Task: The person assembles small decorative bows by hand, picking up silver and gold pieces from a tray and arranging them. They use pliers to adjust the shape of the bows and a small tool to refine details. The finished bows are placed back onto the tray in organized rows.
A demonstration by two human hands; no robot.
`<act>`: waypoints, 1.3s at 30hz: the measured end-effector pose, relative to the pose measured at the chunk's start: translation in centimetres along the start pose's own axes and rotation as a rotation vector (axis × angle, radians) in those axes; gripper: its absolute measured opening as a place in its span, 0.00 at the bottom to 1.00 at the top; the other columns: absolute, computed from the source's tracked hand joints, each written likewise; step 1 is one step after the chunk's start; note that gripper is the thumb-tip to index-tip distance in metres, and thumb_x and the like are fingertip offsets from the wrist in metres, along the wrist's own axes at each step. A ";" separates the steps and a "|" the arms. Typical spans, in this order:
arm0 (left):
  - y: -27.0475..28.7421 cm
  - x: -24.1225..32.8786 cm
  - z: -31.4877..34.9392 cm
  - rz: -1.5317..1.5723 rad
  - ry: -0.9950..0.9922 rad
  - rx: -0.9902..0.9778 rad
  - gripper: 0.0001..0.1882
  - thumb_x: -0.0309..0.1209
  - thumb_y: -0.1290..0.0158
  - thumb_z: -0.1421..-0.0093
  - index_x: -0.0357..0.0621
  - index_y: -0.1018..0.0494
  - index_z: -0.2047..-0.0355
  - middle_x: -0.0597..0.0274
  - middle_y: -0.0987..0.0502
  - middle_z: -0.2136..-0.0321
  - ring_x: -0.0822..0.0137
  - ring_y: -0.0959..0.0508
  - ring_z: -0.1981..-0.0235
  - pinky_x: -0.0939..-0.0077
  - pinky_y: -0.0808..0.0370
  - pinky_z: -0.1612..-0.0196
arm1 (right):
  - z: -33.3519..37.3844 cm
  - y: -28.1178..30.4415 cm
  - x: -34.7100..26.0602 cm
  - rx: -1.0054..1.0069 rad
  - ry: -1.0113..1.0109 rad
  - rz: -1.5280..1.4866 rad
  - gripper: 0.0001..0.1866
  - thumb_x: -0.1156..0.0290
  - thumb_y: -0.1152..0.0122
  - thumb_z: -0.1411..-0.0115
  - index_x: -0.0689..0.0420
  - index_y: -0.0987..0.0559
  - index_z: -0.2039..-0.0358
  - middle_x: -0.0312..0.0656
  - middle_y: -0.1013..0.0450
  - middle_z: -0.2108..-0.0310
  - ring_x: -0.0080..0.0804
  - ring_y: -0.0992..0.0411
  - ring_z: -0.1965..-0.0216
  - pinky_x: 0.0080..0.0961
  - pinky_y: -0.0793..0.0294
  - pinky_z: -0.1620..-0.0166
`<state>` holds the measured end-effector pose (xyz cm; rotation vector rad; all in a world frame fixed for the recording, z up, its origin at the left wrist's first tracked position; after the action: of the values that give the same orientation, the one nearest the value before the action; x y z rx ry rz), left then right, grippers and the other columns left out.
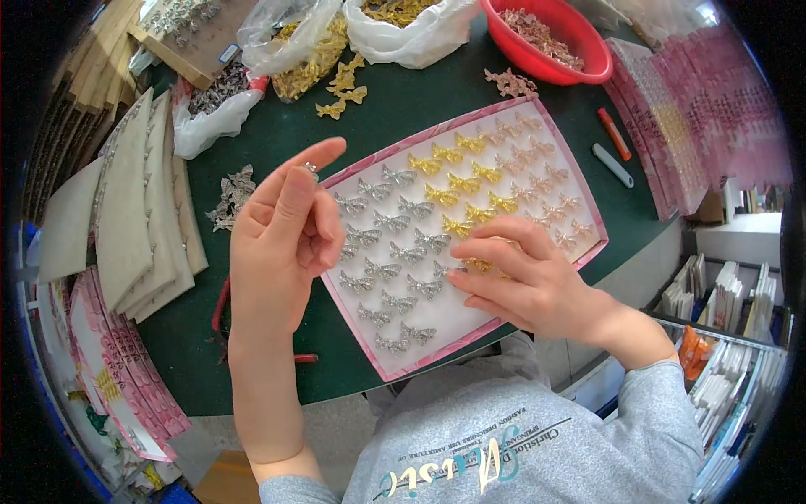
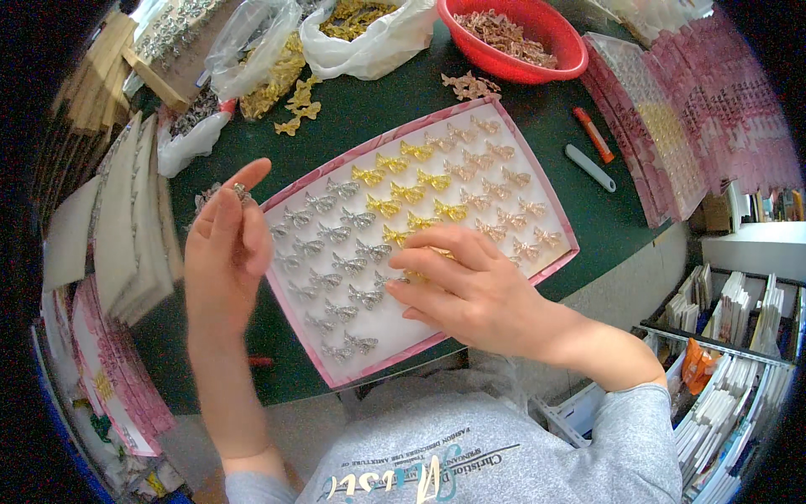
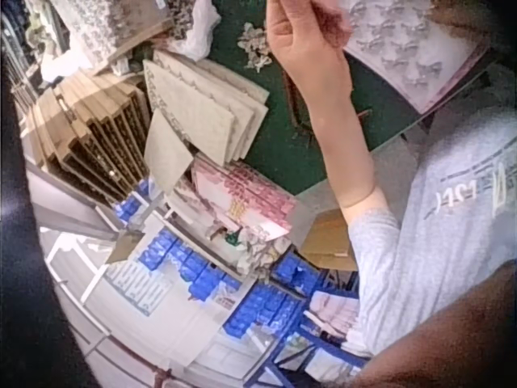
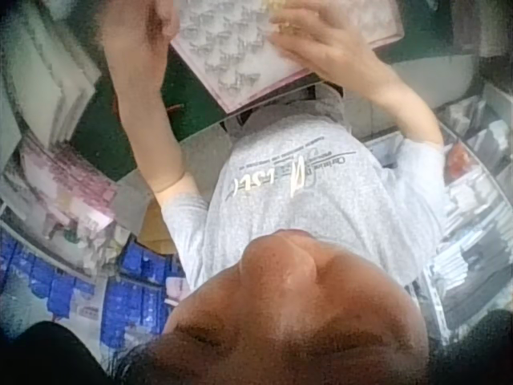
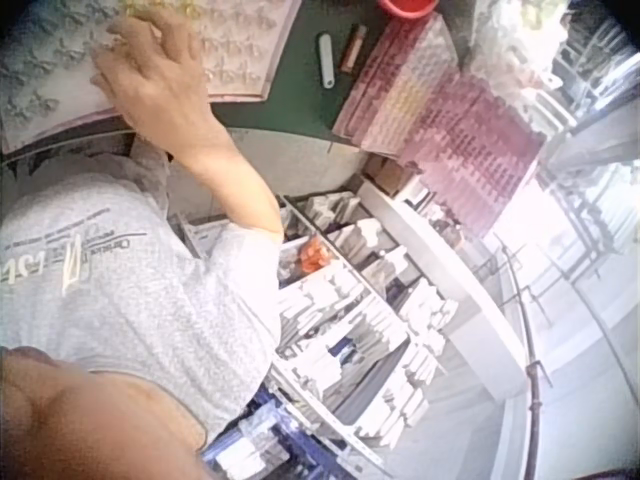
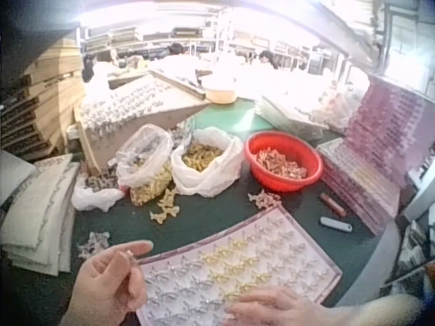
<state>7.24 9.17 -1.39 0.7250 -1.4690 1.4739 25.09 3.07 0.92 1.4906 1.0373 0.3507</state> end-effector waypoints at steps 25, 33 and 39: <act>-1.6 -2.9 0.7 0.167 0.353 -0.162 0.39 0.60 0.72 0.44 0.34 0.38 0.53 0.63 0.31 0.75 0.77 0.32 0.76 0.86 0.35 0.74 | -9.3 2.2 1.0 0.276 0.097 -0.225 0.14 0.76 0.40 0.58 0.55 0.26 0.67 0.38 0.35 0.68 0.36 0.37 0.64 0.26 0.33 0.62; -1.5 -1.7 0.2 -0.151 0.131 -0.102 0.25 0.42 0.61 0.40 0.34 0.40 0.49 0.64 0.31 0.74 0.78 0.32 0.77 0.88 0.36 0.76 | -8.0 0.7 4.8 0.163 -0.317 -0.944 0.04 0.78 0.46 0.48 0.61 0.32 0.72 0.38 0.31 0.70 0.21 0.31 0.69 0.18 0.30 0.68; -1.8 -0.4 0.1 -0.276 -0.050 -0.004 0.17 0.18 0.53 0.47 0.35 0.33 0.55 0.60 0.26 0.70 0.75 0.27 0.72 0.86 0.31 0.73 | -7.7 0.2 5.7 0.075 -0.480 -1.294 0.04 0.76 0.48 0.45 0.64 0.30 0.70 0.37 0.30 0.74 0.18 0.30 0.75 0.13 0.29 0.73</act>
<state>9.03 8.74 -0.96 0.9289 -1.3471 1.2496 22.68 12.30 0.91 0.6479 1.3762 -0.9164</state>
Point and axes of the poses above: each hand's wrist, its own z-axis away from the middle knuckle, its own y-axis out of the back of the hand, x = y × z, the point moved 7 cm from there along -z, towards the middle knuckle
